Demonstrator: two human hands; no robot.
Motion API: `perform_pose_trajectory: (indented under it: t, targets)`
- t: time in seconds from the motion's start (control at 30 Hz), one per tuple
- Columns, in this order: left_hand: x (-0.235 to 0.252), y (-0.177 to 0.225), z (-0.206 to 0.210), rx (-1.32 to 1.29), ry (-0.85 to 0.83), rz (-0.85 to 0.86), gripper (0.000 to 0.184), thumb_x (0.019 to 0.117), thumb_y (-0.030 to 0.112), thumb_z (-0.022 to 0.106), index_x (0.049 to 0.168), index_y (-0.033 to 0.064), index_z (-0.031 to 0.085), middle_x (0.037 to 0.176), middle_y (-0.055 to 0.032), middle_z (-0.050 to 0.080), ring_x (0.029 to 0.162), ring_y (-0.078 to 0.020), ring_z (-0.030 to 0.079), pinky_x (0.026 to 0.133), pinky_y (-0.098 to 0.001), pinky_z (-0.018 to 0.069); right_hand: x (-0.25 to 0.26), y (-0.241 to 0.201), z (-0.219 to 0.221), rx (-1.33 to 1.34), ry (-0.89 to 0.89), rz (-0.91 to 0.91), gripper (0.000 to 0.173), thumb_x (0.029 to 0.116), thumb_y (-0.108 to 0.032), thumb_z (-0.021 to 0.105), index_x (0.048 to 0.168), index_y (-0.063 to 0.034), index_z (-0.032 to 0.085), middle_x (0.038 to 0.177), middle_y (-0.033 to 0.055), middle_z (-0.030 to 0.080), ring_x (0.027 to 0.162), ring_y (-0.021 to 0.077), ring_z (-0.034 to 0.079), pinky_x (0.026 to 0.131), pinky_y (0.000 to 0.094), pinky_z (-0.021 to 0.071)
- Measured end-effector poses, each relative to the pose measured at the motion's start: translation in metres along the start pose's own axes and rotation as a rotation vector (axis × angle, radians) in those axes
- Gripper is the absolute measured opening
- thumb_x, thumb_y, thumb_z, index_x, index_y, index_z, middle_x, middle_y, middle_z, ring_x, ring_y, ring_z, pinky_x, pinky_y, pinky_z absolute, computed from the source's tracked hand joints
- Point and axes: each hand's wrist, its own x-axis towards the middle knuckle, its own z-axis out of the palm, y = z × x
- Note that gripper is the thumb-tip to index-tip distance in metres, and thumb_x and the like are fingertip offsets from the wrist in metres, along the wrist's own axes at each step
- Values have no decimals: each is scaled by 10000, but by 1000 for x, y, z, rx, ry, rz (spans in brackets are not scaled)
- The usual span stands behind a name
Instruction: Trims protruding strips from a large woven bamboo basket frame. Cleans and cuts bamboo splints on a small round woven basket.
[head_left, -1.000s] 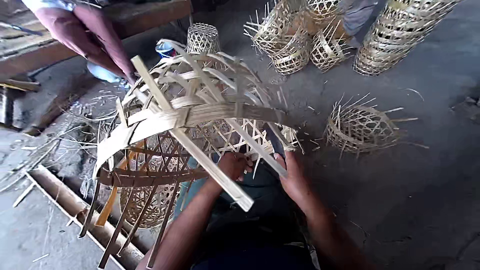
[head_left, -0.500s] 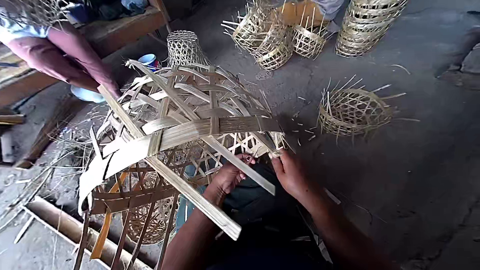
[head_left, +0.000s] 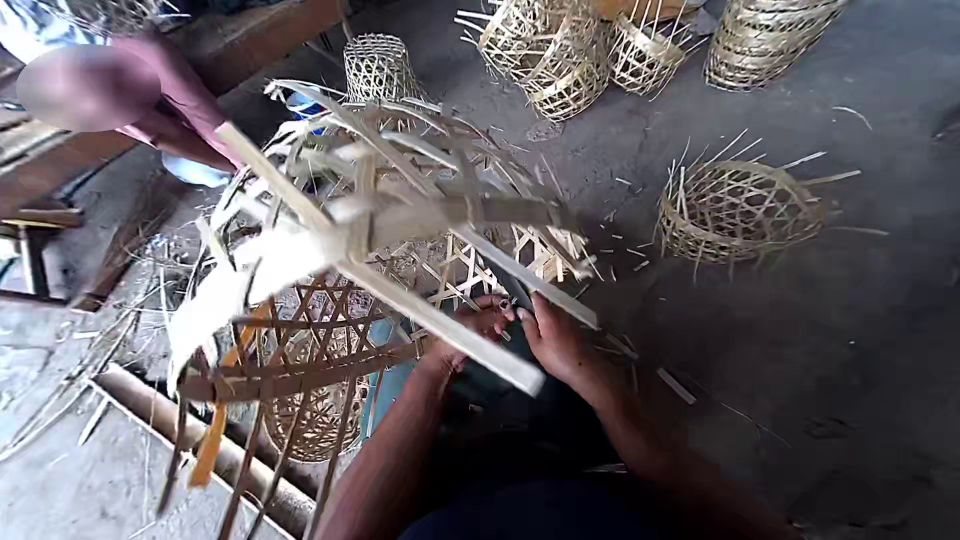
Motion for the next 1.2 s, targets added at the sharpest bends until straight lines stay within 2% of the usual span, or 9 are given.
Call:
perform_pose_trajectory:
  t: [0.17, 0.27, 0.4, 0.5, 0.63, 0.77, 0.83, 0.9, 1.2]
  targets:
    - [-42, 49, 12, -254, -101, 358, 132, 982, 186, 632, 894, 166, 729, 723, 54, 660, 544, 8, 564, 526, -145, 496, -1, 1, -3, 17, -49, 66, 451, 1110, -288, 388, 1406, 34, 498, 1145, 268, 672, 1114, 408, 662, 982, 551, 502]
    - [-52, 67, 1, -118, -95, 474, 111, 998, 309, 659, 969, 208, 697, 744, 68, 620, 570, -7, 555, 564, -166, 510, -11, -5, -15, 104, 28, 69, 445, 1107, -294, 411, 1400, 24, 515, 1072, 256, 678, 1039, 391, 674, 938, 556, 515]
    - [-40, 38, 13, 348, 311, 264, 101, 992, 83, 573, 934, 66, 654, 636, 70, 568, 529, -19, 514, 520, -199, 465, -24, -23, -44, 7, 186, 32, 427, 1094, -236, 451, 1429, 20, 525, 1019, 269, 699, 986, 439, 690, 886, 599, 523]
    - [-28, 26, 22, 604, 231, 60, 244, 1071, 169, 509, 1111, -6, 674, 850, -1, 728, 566, -3, 574, 545, -182, 486, -33, -33, -54, -126, 160, 1, 369, 1085, -202, 459, 1389, -10, 545, 960, 241, 699, 963, 430, 697, 846, 577, 539]
    - [-15, 29, 17, 318, 106, -50, 224, 1076, 101, 410, 1056, 20, 618, 767, 44, 641, 618, 4, 587, 628, -161, 524, -39, -34, -59, -122, 150, -5, 411, 1070, -151, 462, 1455, -17, 516, 1059, 257, 707, 1022, 437, 692, 885, 587, 527]
    - [-18, 50, 39, -20, 282, -180, 228, 1090, 55, 385, 928, 61, 546, 627, 43, 499, 458, -4, 438, 467, -126, 424, -40, -32, -61, -108, 109, -3, 408, 1075, -195, 462, 1434, -13, 526, 1065, 252, 703, 1044, 419, 688, 912, 566, 523]
    - [-5, 23, 4, -211, -12, -53, 263, 1069, 49, 380, 915, 86, 590, 665, 54, 577, 513, 2, 533, 516, -141, 492, -37, -23, -55, -75, 54, 7, 442, 1093, -248, 435, 1469, -22, 488, 1053, 256, 695, 1015, 427, 682, 901, 577, 517]
    - [11, 13, -12, -223, -201, -20, 275, 1040, 90, 405, 878, 133, 623, 661, 86, 571, 487, 33, 497, 469, -115, 448, -33, -8, -40, -62, 40, 9, 490, 1102, -283, 404, 1541, -65, 420, 1046, 244, 705, 979, 429, 694, 874, 594, 528]
    - [19, 11, -25, -54, -283, -55, 228, 1056, 159, 432, 914, 169, 610, 691, 93, 561, 504, 18, 473, 469, -131, 412, 10, -20, -12, -48, -47, 17, 485, 1114, -262, 366, 1516, 8, 391, 1193, 254, 668, 1131, 392, 662, 997, 530, 503]
